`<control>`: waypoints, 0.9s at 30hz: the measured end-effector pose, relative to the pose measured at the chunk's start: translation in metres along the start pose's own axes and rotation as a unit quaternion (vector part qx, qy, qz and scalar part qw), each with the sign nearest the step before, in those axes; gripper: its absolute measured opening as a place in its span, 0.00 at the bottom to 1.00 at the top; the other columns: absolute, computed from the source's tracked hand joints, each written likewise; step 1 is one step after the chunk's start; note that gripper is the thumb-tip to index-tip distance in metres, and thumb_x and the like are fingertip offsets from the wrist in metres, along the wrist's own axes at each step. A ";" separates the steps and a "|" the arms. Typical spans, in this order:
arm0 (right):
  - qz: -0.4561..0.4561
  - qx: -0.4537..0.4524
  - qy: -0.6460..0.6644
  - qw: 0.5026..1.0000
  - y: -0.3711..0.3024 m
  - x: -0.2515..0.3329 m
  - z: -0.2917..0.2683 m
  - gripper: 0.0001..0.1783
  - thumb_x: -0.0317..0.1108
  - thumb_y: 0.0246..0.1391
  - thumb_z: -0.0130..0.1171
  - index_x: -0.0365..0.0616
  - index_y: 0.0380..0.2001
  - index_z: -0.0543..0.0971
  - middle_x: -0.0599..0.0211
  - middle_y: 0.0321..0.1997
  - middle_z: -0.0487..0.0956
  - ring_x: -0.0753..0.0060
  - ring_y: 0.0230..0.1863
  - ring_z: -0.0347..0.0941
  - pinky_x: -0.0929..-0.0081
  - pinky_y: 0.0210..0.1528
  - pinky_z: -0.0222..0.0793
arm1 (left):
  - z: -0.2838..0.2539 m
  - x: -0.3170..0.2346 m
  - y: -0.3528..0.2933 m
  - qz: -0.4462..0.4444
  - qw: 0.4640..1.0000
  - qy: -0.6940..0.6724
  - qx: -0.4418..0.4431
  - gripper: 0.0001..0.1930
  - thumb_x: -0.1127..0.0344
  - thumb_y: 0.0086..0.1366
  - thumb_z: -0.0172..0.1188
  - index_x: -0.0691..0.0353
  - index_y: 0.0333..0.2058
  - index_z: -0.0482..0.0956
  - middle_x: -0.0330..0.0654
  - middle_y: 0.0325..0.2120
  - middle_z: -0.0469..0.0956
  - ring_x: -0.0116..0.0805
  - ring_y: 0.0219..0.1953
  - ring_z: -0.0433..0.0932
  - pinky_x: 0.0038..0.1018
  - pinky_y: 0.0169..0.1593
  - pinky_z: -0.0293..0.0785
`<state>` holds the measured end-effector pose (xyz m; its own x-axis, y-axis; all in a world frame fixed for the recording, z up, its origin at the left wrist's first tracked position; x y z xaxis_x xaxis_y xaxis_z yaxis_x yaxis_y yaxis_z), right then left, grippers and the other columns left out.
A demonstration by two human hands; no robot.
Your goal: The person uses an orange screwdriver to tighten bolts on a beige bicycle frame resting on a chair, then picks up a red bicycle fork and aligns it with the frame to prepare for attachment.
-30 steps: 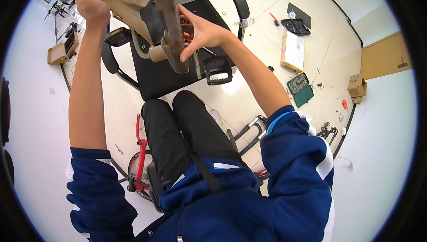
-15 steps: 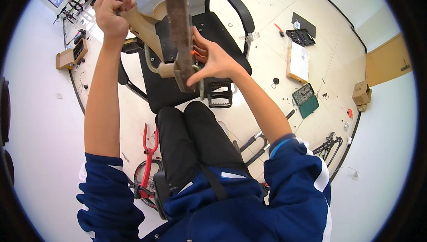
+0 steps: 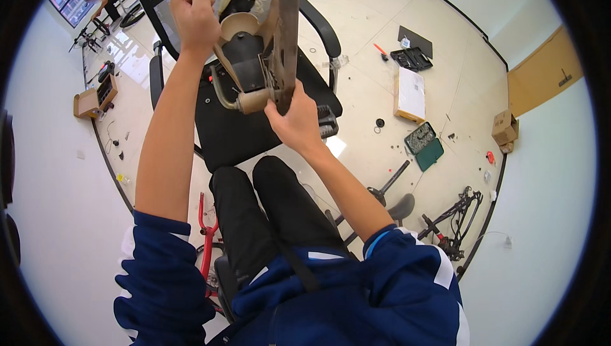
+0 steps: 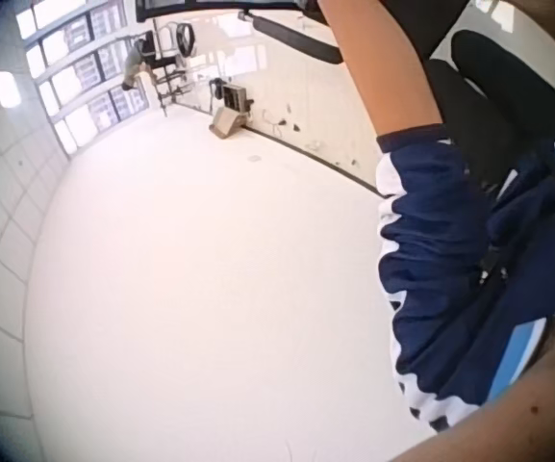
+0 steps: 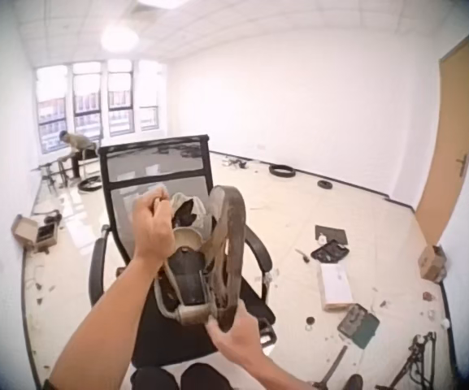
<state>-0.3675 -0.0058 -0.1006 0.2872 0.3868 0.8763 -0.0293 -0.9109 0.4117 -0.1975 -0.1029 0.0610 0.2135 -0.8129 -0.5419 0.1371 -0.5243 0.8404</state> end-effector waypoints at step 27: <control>-0.059 -0.110 0.033 0.992 0.047 -0.010 0.012 0.23 0.41 0.59 0.62 0.34 0.48 0.70 0.50 0.38 0.82 0.52 0.37 0.80 0.64 0.43 0.73 | -0.029 -0.007 -0.001 0.047 0.983 0.141 -0.111 0.11 0.70 0.53 0.49 0.66 0.16 0.60 0.32 0.11 0.54 0.19 0.17 0.51 0.27 0.21 0.47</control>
<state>-0.3606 -0.0543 -0.0928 0.2376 0.5046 0.8300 -0.2098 -0.8077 0.5510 -0.1710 -0.0896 0.0637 0.4900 -0.7361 -0.4669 0.3045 -0.3573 0.8830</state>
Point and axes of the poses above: each hand's wrist, its own y-axis towards the middle knuckle, its own z-axis out of the palm, x = y × z, the point moved 6 cm from there along y, towards the middle knuckle
